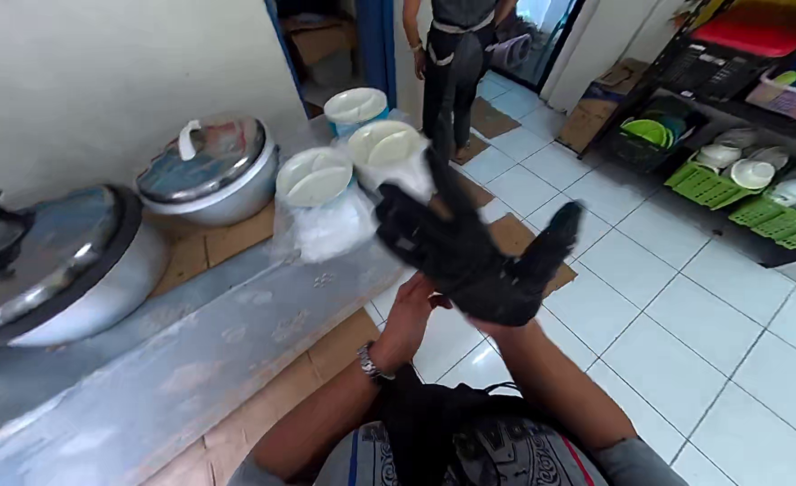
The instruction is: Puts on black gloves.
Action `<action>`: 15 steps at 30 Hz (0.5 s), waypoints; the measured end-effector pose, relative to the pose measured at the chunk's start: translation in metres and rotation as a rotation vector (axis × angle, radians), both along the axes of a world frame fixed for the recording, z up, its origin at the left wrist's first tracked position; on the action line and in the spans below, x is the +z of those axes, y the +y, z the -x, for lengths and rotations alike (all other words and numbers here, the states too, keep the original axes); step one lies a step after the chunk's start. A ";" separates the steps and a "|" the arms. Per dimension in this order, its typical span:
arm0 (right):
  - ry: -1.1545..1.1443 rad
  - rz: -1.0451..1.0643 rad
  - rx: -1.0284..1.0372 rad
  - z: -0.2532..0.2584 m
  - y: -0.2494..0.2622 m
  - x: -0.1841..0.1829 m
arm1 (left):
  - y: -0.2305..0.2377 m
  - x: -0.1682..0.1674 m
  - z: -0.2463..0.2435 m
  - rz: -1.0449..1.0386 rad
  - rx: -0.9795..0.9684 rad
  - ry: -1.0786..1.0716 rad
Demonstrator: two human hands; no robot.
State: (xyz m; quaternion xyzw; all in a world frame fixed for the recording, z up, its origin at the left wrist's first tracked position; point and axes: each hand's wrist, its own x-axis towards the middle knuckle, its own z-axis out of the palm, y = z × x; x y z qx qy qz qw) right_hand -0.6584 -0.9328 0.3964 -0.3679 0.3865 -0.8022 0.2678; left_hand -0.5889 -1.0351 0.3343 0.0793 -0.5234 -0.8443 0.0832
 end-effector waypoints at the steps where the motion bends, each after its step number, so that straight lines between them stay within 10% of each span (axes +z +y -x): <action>1: -0.100 -0.057 0.034 0.007 -0.003 -0.003 | -0.006 0.001 0.014 -0.159 -0.055 -0.088; 9: -0.209 0.247 0.496 0.192 -0.011 -0.070 | -0.065 -0.022 0.171 -0.341 -0.403 0.011; 15: -0.433 0.168 0.164 0.301 0.025 -0.090 | -0.065 -0.035 0.308 -0.337 -0.574 0.053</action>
